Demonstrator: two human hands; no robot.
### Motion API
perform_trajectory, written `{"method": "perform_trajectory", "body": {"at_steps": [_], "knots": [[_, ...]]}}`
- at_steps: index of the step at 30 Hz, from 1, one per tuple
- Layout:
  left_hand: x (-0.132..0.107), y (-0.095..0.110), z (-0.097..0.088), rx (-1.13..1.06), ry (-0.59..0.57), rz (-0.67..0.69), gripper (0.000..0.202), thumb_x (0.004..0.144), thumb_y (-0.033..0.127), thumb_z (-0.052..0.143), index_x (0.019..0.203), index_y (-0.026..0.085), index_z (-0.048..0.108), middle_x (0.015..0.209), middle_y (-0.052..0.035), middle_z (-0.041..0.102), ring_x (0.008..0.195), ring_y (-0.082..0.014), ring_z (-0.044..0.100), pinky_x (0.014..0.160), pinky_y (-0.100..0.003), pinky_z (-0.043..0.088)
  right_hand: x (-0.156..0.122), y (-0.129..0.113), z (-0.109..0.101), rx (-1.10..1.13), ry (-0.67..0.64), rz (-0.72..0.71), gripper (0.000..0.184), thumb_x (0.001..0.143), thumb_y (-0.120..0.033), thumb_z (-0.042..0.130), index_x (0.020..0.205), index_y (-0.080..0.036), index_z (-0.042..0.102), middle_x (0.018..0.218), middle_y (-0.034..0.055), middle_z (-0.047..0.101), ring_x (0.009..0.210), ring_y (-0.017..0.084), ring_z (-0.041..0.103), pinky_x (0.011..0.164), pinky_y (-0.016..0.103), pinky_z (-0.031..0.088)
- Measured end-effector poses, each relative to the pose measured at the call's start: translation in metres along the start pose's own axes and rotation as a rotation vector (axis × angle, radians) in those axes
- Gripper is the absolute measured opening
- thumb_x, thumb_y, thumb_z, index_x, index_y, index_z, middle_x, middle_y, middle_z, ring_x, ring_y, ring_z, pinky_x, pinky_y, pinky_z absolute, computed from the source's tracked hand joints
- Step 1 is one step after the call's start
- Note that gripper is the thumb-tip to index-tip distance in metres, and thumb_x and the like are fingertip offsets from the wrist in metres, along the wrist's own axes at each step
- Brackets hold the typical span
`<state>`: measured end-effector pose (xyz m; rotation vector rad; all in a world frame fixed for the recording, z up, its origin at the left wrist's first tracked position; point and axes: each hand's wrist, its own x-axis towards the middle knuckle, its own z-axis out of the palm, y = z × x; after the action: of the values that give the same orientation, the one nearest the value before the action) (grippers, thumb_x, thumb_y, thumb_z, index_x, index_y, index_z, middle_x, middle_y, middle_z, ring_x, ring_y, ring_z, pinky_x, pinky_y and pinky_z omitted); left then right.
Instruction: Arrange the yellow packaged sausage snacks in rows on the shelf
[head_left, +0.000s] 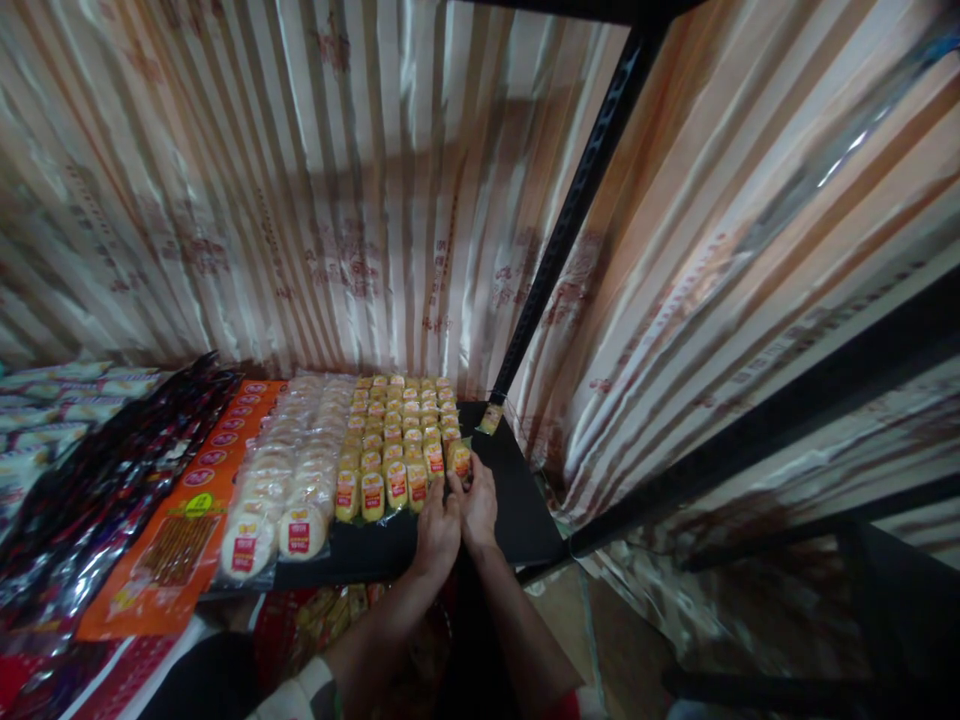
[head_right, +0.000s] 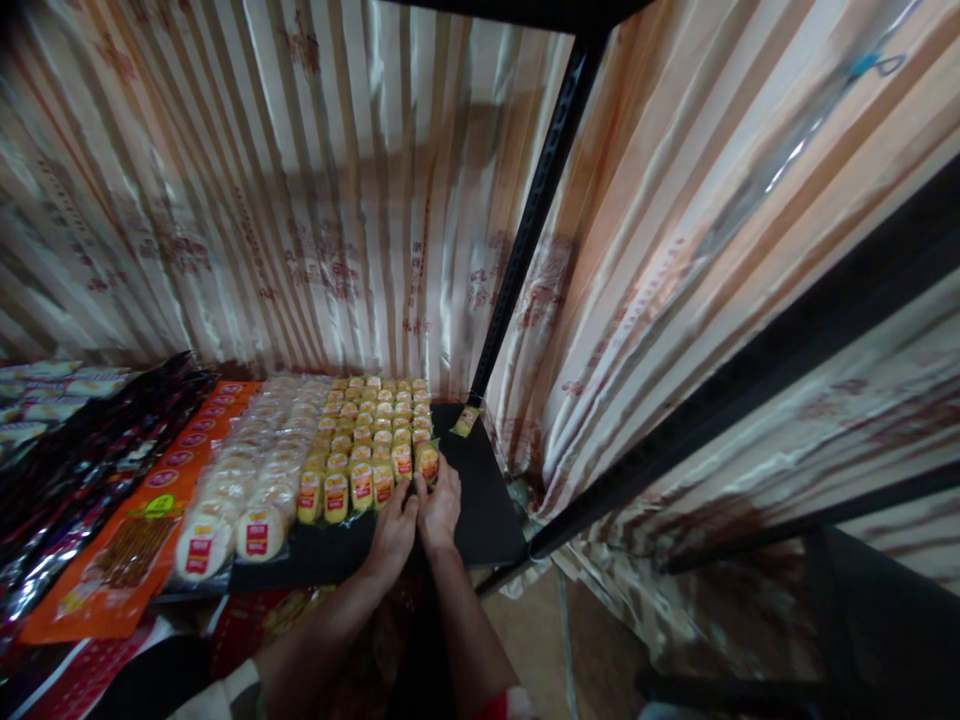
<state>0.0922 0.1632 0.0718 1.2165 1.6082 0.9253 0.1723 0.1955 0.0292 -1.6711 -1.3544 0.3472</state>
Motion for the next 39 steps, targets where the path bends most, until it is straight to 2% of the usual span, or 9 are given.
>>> {"method": "perform_trajectory", "body": {"at_steps": [6, 13, 21, 24, 28, 32, 36, 39], "knots": [[-0.0008, 0.0009, -0.0037, -0.018, -0.007, 0.005, 0.049, 0.081, 0.017, 0.039, 0.127, 0.004, 0.051, 0.138, -0.0164, 0.046, 0.131, -0.0217, 0.04, 0.113, -0.034, 0.026, 0.0006, 0.0011, 0.0038, -0.006, -0.001, -0.018, 0.055, 0.081, -0.049, 0.045, 0.125, -0.017, 0.051, 0.106, 0.0139, 0.055, 0.096, 0.026, 0.054, 0.087, 0.043, 0.047], [-0.0024, 0.0049, -0.005, -0.009, -0.036, -0.009, 0.052, 0.082, 0.015, 0.038, 0.13, -0.002, 0.044, 0.14, -0.0186, 0.042, 0.133, -0.0211, 0.037, 0.114, -0.031, 0.024, -0.0007, 0.0048, 0.0062, 0.026, -0.002, 0.005, 0.056, 0.085, -0.051, 0.038, 0.124, -0.013, 0.051, 0.111, 0.0166, 0.056, 0.098, 0.026, 0.054, 0.086, 0.042, 0.047], [-0.0051, 0.0092, -0.0072, 0.01, -0.057, -0.038, 0.052, 0.082, 0.015, 0.037, 0.131, -0.001, 0.043, 0.141, -0.0171, 0.04, 0.134, -0.0187, 0.035, 0.114, -0.028, 0.022, 0.0019, 0.0075, 0.0056, -0.003, 0.01, -0.016, 0.051, 0.085, -0.047, 0.039, 0.122, -0.016, 0.055, 0.107, 0.014, 0.057, 0.096, 0.025, 0.054, 0.084, 0.041, 0.048], [-0.004, 0.0065, -0.0058, -0.027, -0.041, -0.034, 0.051, 0.081, 0.015, 0.038, 0.129, 0.001, 0.047, 0.14, -0.0163, 0.042, 0.133, -0.0192, 0.037, 0.114, -0.031, 0.023, 0.0026, 0.0079, 0.0065, -0.003, 0.008, -0.025, 0.05, 0.084, -0.047, 0.04, 0.12, -0.017, 0.056, 0.106, 0.0131, 0.057, 0.096, 0.024, 0.054, 0.084, 0.04, 0.048], [-0.0021, 0.0038, -0.0057, -0.042, -0.028, -0.025, 0.05, 0.08, 0.017, 0.04, 0.128, 0.008, 0.051, 0.139, -0.0119, 0.045, 0.132, -0.0185, 0.038, 0.114, -0.031, 0.023, 0.0022, 0.0054, 0.0078, 0.033, -0.006, -0.005, 0.049, 0.083, -0.046, 0.042, 0.12, -0.018, 0.057, 0.103, 0.0121, 0.057, 0.087, 0.022, 0.055, 0.079, 0.038, 0.05], [-0.0009, 0.0037, -0.0063, -0.028, -0.042, -0.024, 0.052, 0.081, 0.018, 0.038, 0.13, 0.003, 0.047, 0.141, -0.0157, 0.042, 0.133, -0.0197, 0.037, 0.114, -0.031, 0.023, 0.0022, 0.0008, 0.0072, 0.061, -0.036, 0.016, 0.05, 0.082, -0.046, 0.043, 0.121, -0.017, 0.057, 0.101, 0.0121, 0.056, 0.078, 0.02, 0.055, 0.076, 0.038, 0.05], [-0.0003, 0.0028, -0.0052, -0.025, -0.037, -0.013, 0.051, 0.08, 0.017, 0.039, 0.129, 0.005, 0.049, 0.14, -0.0143, 0.043, 0.133, -0.0195, 0.037, 0.113, -0.031, 0.024, 0.0022, -0.0005, 0.0062, 0.076, -0.041, 0.027, 0.053, 0.082, -0.046, 0.044, 0.123, -0.014, 0.055, 0.1, 0.0129, 0.055, 0.085, 0.022, 0.055, 0.076, 0.038, 0.051], [-0.001, 0.0019, -0.0043, -0.006, -0.042, -0.005, 0.052, 0.081, 0.017, 0.038, 0.13, 0.003, 0.047, 0.141, -0.016, 0.042, 0.134, -0.0198, 0.035, 0.114, -0.032, 0.023, 0.0018, 0.0007, 0.0061, 0.075, -0.003, 0.015, 0.052, 0.082, -0.047, 0.045, 0.122, -0.015, 0.055, 0.105, 0.0133, 0.054, 0.092, 0.023, 0.054, 0.077, 0.037, 0.051]]}}
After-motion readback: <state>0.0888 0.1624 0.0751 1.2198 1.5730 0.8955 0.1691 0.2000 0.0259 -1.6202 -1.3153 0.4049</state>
